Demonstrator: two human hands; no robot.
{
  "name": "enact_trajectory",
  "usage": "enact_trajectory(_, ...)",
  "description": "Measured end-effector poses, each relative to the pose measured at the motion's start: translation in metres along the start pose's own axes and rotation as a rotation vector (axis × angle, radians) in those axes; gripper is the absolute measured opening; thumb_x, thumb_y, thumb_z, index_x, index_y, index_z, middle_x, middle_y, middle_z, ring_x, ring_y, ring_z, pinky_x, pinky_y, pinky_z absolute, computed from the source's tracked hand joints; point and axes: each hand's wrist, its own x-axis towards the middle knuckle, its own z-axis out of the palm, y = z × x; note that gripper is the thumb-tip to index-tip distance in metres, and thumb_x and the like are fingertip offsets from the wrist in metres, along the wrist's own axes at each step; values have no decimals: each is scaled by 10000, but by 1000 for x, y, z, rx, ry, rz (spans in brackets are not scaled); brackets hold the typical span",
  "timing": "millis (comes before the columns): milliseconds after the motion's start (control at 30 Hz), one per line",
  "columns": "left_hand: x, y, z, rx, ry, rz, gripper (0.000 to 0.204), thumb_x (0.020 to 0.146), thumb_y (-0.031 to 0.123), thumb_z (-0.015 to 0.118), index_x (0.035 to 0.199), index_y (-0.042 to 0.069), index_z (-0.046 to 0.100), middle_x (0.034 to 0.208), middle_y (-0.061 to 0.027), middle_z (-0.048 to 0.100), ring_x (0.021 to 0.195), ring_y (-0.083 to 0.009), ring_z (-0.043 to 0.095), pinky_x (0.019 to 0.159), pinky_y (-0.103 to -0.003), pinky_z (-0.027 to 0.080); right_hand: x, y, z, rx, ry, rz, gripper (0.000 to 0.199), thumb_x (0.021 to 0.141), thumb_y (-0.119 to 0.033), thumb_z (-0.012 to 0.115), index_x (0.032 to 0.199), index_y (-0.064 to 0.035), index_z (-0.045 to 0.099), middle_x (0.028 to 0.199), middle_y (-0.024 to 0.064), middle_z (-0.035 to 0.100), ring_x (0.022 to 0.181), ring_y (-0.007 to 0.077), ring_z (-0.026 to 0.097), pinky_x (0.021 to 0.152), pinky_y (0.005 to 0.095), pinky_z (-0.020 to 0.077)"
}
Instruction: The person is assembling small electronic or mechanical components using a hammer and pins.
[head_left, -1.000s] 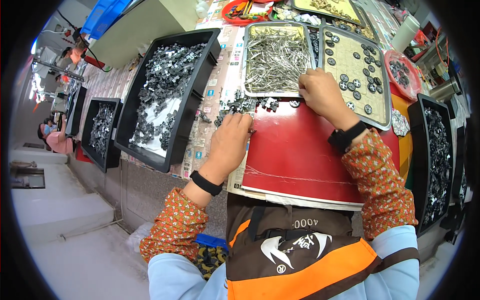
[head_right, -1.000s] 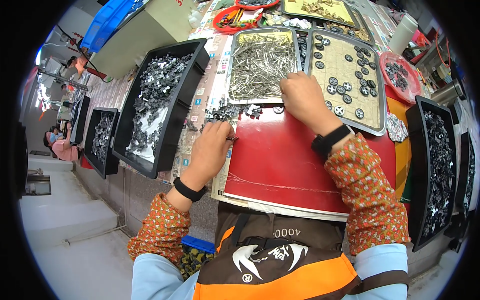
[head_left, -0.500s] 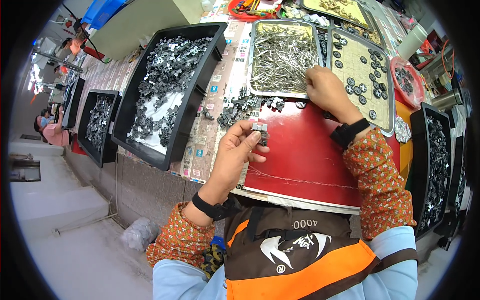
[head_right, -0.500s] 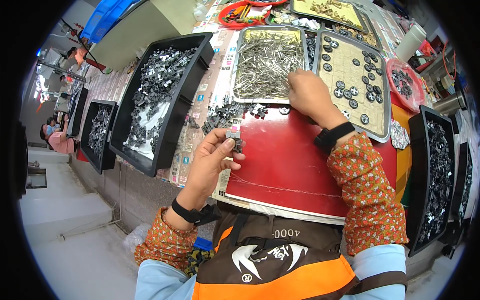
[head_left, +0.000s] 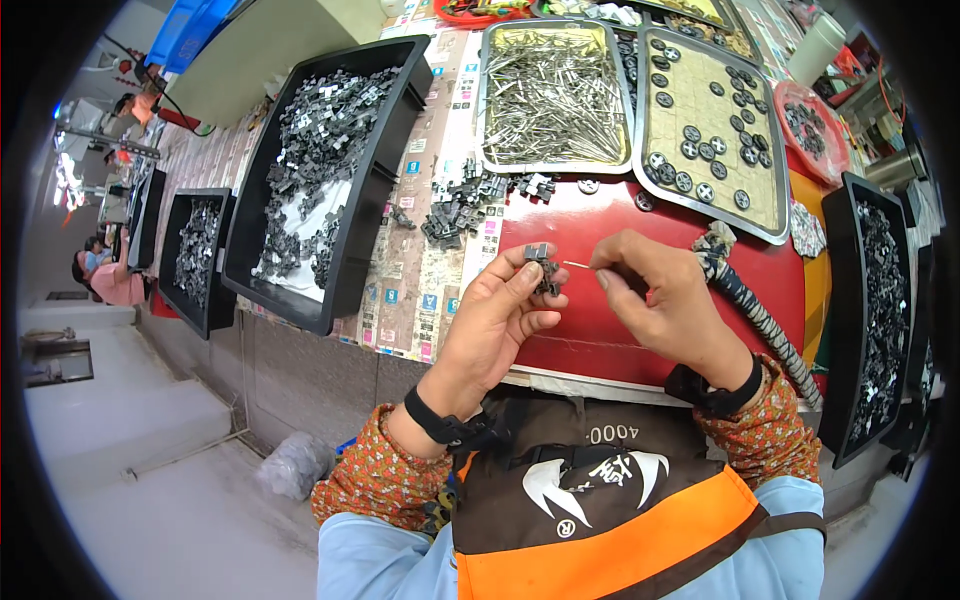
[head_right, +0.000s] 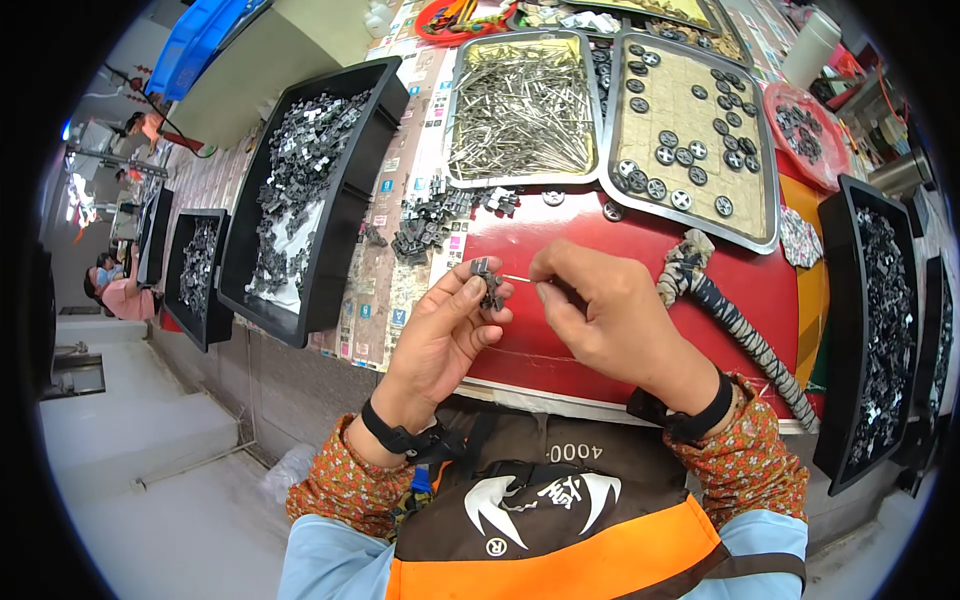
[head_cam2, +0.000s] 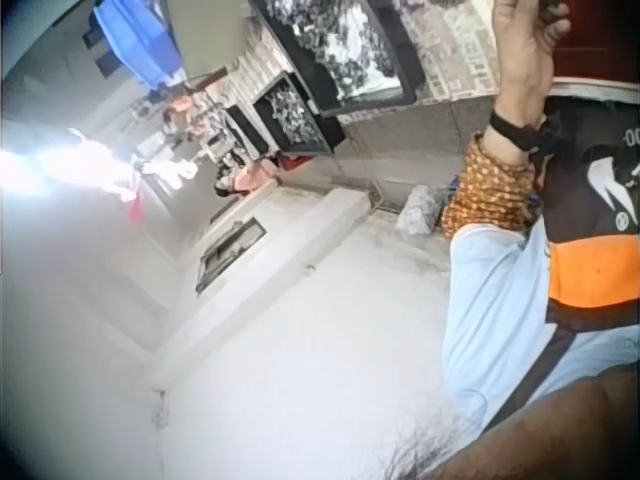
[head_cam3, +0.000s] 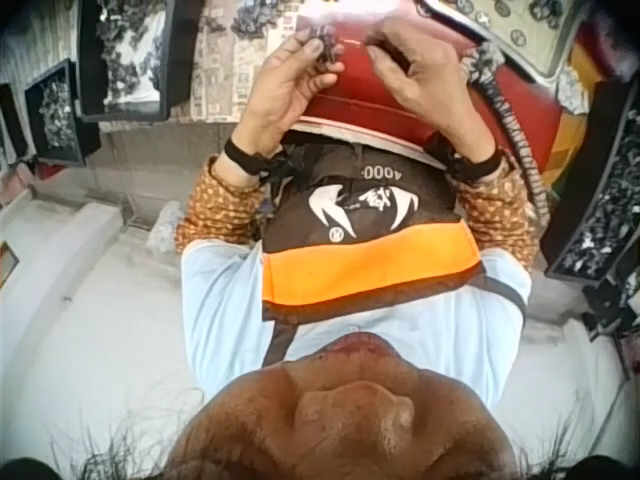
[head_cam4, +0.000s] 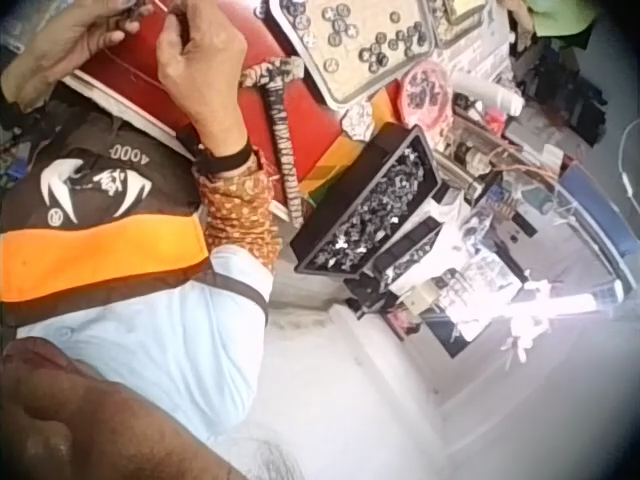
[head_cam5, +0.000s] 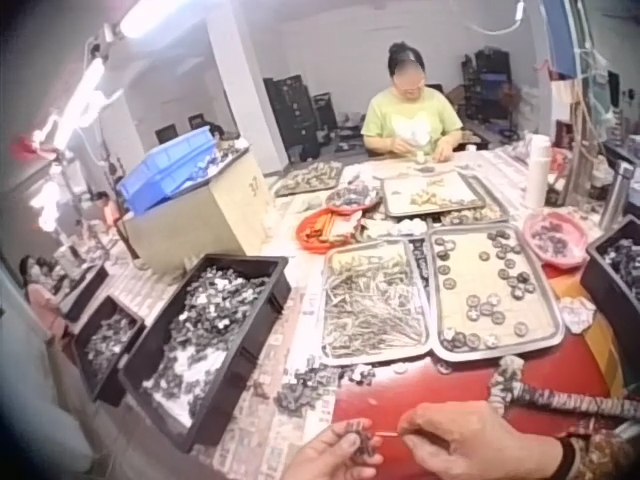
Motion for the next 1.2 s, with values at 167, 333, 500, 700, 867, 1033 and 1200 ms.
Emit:
enact_trajectory(167, -4, -6, 9, 83, 1, 8, 297, 1065, 167, 587, 1334, 44, 572, 1112, -110, 692, 908, -167, 722, 744, -247, 630, -13, 10, 1, -105, 54, -125, 104, 872, 2, 651, 971, -25, 639, 830, 139, 657, 712, 338, 654, 640, 407, 506)
enact_trajectory(333, -6, -10, 17, 144, 0, 32, 275, 1064, 159, 585, 1313, 41, 580, 1095, -109, 695, 913, -161, 721, 738, -242, 636, -20, 11, 0, -104, 79, -140, 99, 871, 1, 655, 964, -31, 641, 816, 141, 659, 687, 351, 646, 614, 413, 498)
enact_trajectory(500, -7, -14, 21, 446, -22, 186, 213, 1056, 136, 594, 1240, 29, 610, 1082, -100, 701, 913, -156, 718, 743, -261, 640, -27, 5, -9, 37, -9, 84, 54, 909, -11, 627, 963, -11, 627, 745, 122, 648, 545, 235, 588, 528, 362, 451)
enact_trajectory(700, -12, -17, 25, 682, -135, 361, 170, 1038, 66, 601, 1185, -7, 644, 1073, -108, 702, 925, -171, 718, 784, -295, 631, -36, 17, -14, 837, -143, 613, 79, 965, -74, 639, 971, 4, 637, 735, -21, 598, 566, 34, 506, 461, 215, 370)
enact_trajectory(867, -10, -12, 22, 871, -282, 467, 147, 1014, -9, 597, 1139, -21, 673, 1057, -116, 705, 921, -175, 716, 811, -304, 613, -54, 22, -9, 1168, -141, 686, 81, 972, -88, 650, 990, -10, 647, 722, -15, 585, 551, 25, 479, 449, 191, 354)
enact_trajectory(1033, -10, -14, 30, 1018, -463, 489, 219, 964, -77, 607, 1137, 9, 709, 1036, -123, 712, 918, -197, 704, 803, -302, 587, -61, 17, -12, 1036, -176, 641, 75, 982, -84, 640, 1000, -11, 636, 732, -15, 581, 551, 27, 473, 465, 194, 365)
enact_trajectory(1200, -1, -7, 29, 1047, -490, 417, 281, 978, -17, 617, 1249, 36, 670, 1223, -149, 665, 1117, -229, 661, 897, -328, 569, -66, 10, -5, 737, -31, 509, 36, 1003, -56, 597, 1018, -24, 601, 742, -22, 573, 602, 26, 515, 528, 220, 418)
